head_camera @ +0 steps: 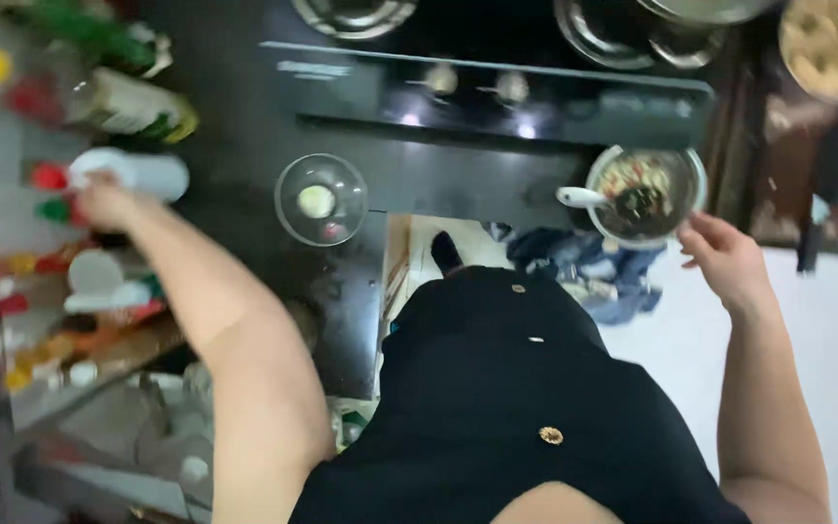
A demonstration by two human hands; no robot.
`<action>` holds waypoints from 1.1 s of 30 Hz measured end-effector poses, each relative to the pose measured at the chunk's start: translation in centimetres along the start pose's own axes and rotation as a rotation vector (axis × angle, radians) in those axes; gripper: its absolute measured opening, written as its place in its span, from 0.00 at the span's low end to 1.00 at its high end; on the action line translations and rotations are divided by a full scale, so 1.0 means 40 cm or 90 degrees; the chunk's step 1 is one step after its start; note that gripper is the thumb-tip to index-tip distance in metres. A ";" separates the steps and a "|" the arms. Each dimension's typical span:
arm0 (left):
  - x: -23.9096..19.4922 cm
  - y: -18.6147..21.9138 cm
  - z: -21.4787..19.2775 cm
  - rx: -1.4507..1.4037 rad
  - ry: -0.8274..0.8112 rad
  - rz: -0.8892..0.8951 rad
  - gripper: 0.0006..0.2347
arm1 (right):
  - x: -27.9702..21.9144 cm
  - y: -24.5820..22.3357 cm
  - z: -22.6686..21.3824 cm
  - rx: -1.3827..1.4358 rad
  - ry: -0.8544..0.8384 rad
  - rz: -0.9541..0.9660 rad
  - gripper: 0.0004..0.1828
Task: The person takes limes from the refrigerator and washes them at the sink, chops green herbs on a cutting board with a knife, then squeezes lime juice by hand into a bowl containing chopped chili and garlic, pours in liquid from a bottle, and stirs the mixture with a spoon.
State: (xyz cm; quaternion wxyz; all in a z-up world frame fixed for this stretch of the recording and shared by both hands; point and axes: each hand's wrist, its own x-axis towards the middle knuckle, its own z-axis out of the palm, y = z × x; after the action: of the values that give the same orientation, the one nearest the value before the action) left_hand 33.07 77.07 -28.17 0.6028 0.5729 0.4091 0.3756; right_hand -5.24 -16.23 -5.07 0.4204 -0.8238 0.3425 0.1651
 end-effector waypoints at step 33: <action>-2.025 0.360 0.071 0.128 -1.082 0.111 0.10 | 0.226 0.454 0.037 0.548 -0.066 0.018 0.07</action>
State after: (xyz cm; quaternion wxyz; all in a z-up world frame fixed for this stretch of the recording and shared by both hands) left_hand 4.89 2.21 -8.66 0.6202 0.7394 -0.1955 -0.1742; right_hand -11.57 -26.36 -21.54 0.7401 -0.5590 0.3699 0.0539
